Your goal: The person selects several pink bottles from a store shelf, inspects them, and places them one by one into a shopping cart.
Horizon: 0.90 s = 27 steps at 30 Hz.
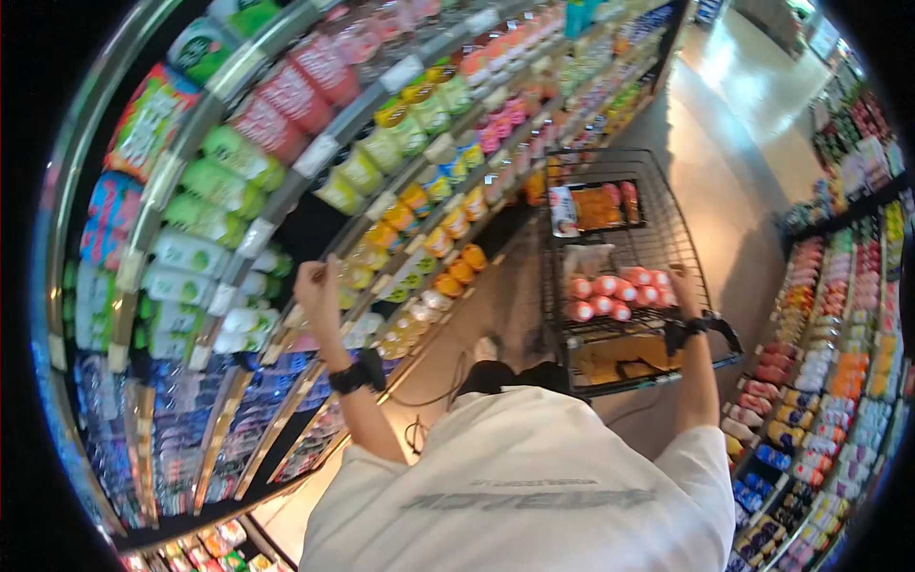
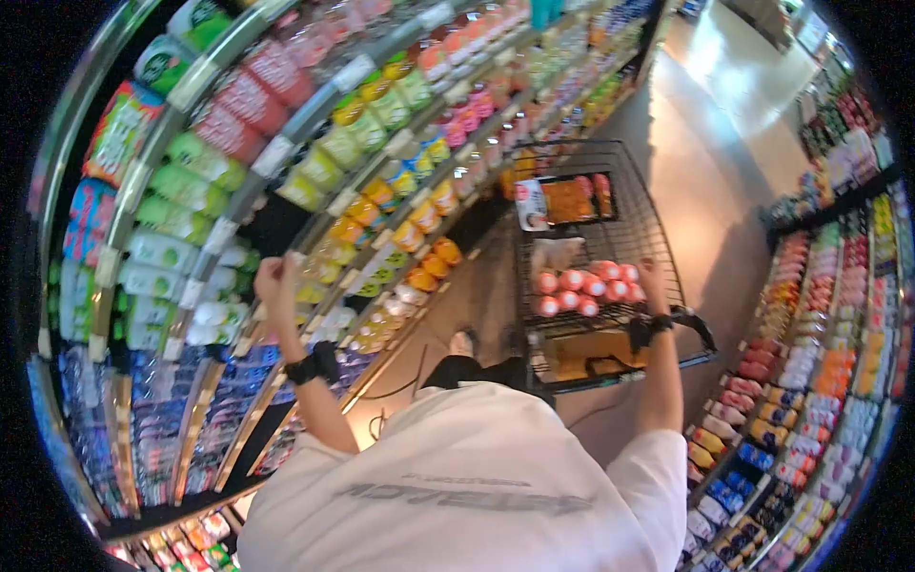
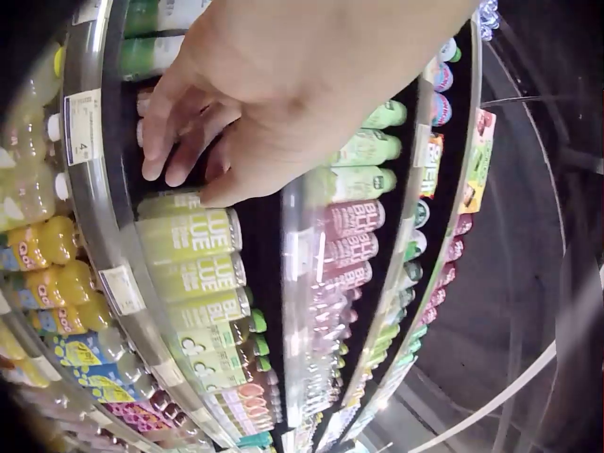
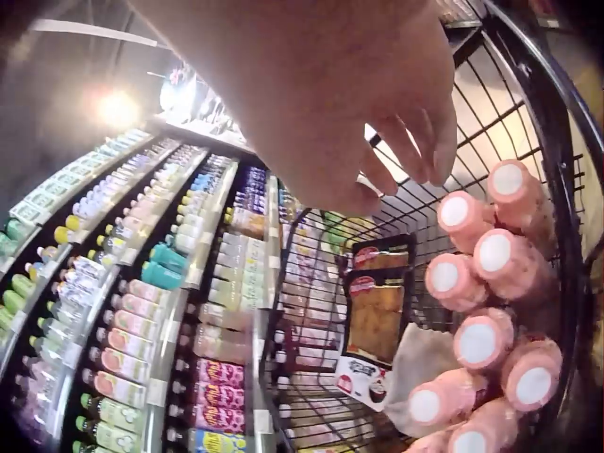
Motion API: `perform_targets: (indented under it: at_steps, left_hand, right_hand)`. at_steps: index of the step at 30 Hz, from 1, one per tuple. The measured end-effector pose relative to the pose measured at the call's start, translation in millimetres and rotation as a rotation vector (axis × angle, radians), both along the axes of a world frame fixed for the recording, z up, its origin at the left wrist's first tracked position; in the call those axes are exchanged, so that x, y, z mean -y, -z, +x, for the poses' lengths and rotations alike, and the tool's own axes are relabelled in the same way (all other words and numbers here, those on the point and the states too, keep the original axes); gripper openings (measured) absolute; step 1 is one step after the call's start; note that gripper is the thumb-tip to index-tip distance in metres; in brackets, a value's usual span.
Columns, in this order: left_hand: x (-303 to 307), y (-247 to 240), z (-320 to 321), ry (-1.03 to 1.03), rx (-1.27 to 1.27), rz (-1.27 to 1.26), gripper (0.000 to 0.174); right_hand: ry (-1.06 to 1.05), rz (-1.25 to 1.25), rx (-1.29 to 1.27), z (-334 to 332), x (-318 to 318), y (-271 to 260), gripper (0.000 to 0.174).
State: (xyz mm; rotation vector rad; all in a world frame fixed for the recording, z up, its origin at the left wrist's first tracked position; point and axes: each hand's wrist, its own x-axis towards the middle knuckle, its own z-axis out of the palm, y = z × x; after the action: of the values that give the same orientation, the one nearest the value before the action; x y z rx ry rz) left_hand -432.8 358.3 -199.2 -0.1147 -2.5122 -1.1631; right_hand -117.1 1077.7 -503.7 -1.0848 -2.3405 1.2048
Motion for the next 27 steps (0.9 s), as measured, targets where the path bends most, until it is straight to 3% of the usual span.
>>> perform_targets:
  at_steps: [2,4,5,8,12,14,16,17,20,27]
  left_hand:
    - [8,15,-24,-0.044,-0.062,0.040,0.022]
    - [41,66,-76,-0.005,-0.131,0.207,0.018]
    - [43,66,-88,0.015,-0.146,0.200,0.017]
    - [30,56,-118,-0.003,-0.060,0.551,0.018]
    - [62,74,-198,-0.122,-0.173,0.046,0.022]
    - [57,70,-214,-0.165,-0.468,-0.090,0.032]
    - [54,63,-218,-0.179,-0.449,-0.126,0.030]
    - [66,75,-234,-0.206,-0.426,-0.271,0.035]
    - [91,100,-261,-0.218,-0.291,-0.332,0.039]
    - [113,112,-269,-0.246,-0.240,-0.481,0.037]
  right_hand:
    - [-0.054,0.081,-0.009,5,-26,21,0.036]
    - [0.014,-0.114,-0.141,3,11,-44,0.031]
    - [0.005,-0.146,-0.150,3,32,-79,0.032]
    - [0.012,-0.232,-0.244,-4,73,-136,0.031]
    - [-0.035,-0.283,-0.346,-8,125,-189,0.031]
    - [-0.080,-0.276,-0.342,-9,142,-204,0.031]
    - [-0.078,-0.243,-0.406,-11,165,-219,0.029]
    - [-0.079,-0.250,-0.427,-12,173,-223,0.028]
    - [-0.049,-0.242,-0.477,-16,198,-237,0.025]
    - [0.035,-0.234,-0.469,-23,232,-256,0.022]
